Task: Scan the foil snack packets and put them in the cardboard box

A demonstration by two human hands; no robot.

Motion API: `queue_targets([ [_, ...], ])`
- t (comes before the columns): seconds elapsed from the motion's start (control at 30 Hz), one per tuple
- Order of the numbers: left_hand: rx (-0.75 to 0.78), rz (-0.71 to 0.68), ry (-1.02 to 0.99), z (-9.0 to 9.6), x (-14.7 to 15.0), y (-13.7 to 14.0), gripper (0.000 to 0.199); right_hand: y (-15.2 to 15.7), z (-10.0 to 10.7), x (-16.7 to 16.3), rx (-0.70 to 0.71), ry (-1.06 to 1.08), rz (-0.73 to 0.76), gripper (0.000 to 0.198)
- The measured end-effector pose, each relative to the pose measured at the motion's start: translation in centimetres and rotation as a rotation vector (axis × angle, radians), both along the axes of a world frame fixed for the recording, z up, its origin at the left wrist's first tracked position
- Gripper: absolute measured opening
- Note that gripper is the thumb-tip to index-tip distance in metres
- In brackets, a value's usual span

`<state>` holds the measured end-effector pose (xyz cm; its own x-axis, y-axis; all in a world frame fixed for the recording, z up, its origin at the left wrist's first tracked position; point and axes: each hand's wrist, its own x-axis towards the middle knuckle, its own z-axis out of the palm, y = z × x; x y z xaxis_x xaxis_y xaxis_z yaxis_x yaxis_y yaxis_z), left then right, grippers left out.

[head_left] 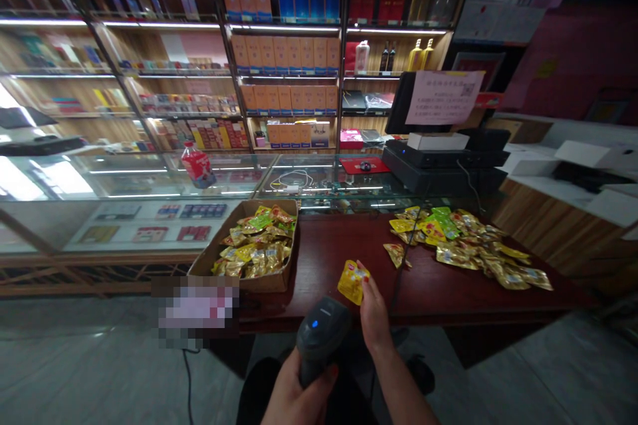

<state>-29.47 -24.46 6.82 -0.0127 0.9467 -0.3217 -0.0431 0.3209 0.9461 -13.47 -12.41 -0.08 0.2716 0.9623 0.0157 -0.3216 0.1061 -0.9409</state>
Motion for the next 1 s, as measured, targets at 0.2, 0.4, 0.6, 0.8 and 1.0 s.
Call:
queue_targets([
  [0.2, 0.047, -0.013, 0.002, -0.2, 0.5, 0.2, 0.045, 0.4, -1.1, 0.1, 0.075, -0.135, -0.014, 0.07],
  [0.4, 0.046, -0.043, 0.026, -0.3, 0.4, 0.3, 0.048, 0.6, -2.0, 0.3, 0.167, -0.288, -0.054, 0.062],
  [0.6, 0.047, -0.06, -0.014, -0.3, -0.1, 0.6, 0.048, 0.6, -2.6, 0.3, 0.177, -0.302, -0.048, 0.054],
  [0.8, 0.048, -0.055, 0.0, -0.1, -0.2, 0.6, 0.044, 0.1, -1.5, -0.1, 0.158, -0.224, -0.023, 0.048],
  [1.0, 0.044, -0.042, -0.011, -0.2, 0.0, 0.8, 0.044, -0.2, 0.5, -0.9, 0.007, -0.089, 0.005, 0.054],
])
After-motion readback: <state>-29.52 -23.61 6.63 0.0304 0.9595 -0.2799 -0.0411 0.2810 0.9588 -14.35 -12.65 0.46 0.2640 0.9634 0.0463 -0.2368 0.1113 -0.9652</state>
